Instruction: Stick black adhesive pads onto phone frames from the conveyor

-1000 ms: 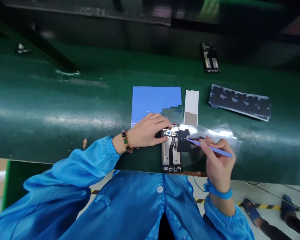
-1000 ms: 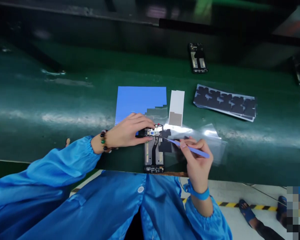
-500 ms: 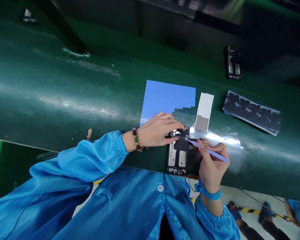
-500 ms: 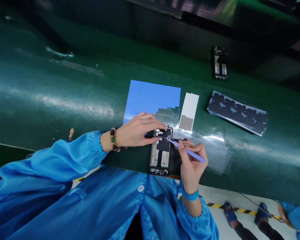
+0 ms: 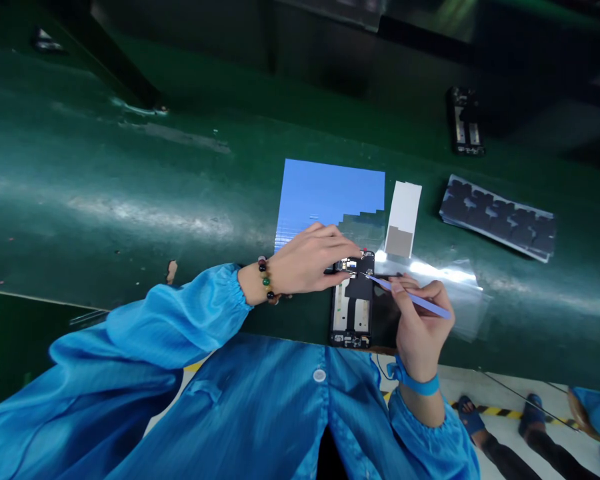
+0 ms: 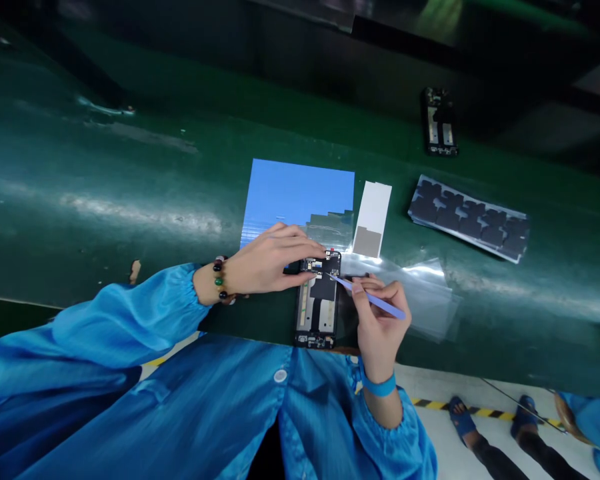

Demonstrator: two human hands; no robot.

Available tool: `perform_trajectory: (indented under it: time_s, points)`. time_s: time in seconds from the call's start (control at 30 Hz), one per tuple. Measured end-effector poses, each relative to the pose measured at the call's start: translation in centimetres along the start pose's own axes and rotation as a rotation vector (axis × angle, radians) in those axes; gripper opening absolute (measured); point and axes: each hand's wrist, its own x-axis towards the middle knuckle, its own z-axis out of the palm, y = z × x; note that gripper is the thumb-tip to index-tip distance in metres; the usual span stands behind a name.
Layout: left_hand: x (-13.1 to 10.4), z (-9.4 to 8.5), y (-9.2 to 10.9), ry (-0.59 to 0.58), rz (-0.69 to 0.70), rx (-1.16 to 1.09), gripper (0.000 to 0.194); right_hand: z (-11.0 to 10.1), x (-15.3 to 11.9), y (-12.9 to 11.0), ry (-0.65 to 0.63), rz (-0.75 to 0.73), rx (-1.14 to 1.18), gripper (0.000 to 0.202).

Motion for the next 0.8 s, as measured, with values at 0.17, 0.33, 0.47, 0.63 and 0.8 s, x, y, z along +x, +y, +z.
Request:
perform_trajectory:
  time_s: [0.17, 0.33, 0.47, 0.63, 0.8]
  points:
    - [0.4, -0.2, 0.6, -0.081, 0.063, 0.180, 0.030, -0.1, 0.2, 0.0, 0.023, -0.021, -0.023, 0.033]
    - [0.0, -0.3, 2.2, -0.155, 0.080, 0.325, 0.048, -1.6, 1.8, 0.4, 0.189, -0.115, 0.050, 0.032]
    - [-3.6, 1.5, 5.0, -0.177, 0.308, 0.295, 0.051, -2.4, 2.8, 1.1, 0.294, -0.171, 0.080, 0.034]
    - [-6.6, 3.4, 7.6, 0.038, 0.395, 0.295, 0.028, -2.3, 2.8, 1.5, 0.379, -0.202, 0.096, 0.035]
    - [-3.5, -2.6, 6.1, 0.242, 0.561, 0.213, 0.021, -2.5, 2.8, 1.7, 0.388, -0.179, 0.114, 0.036]
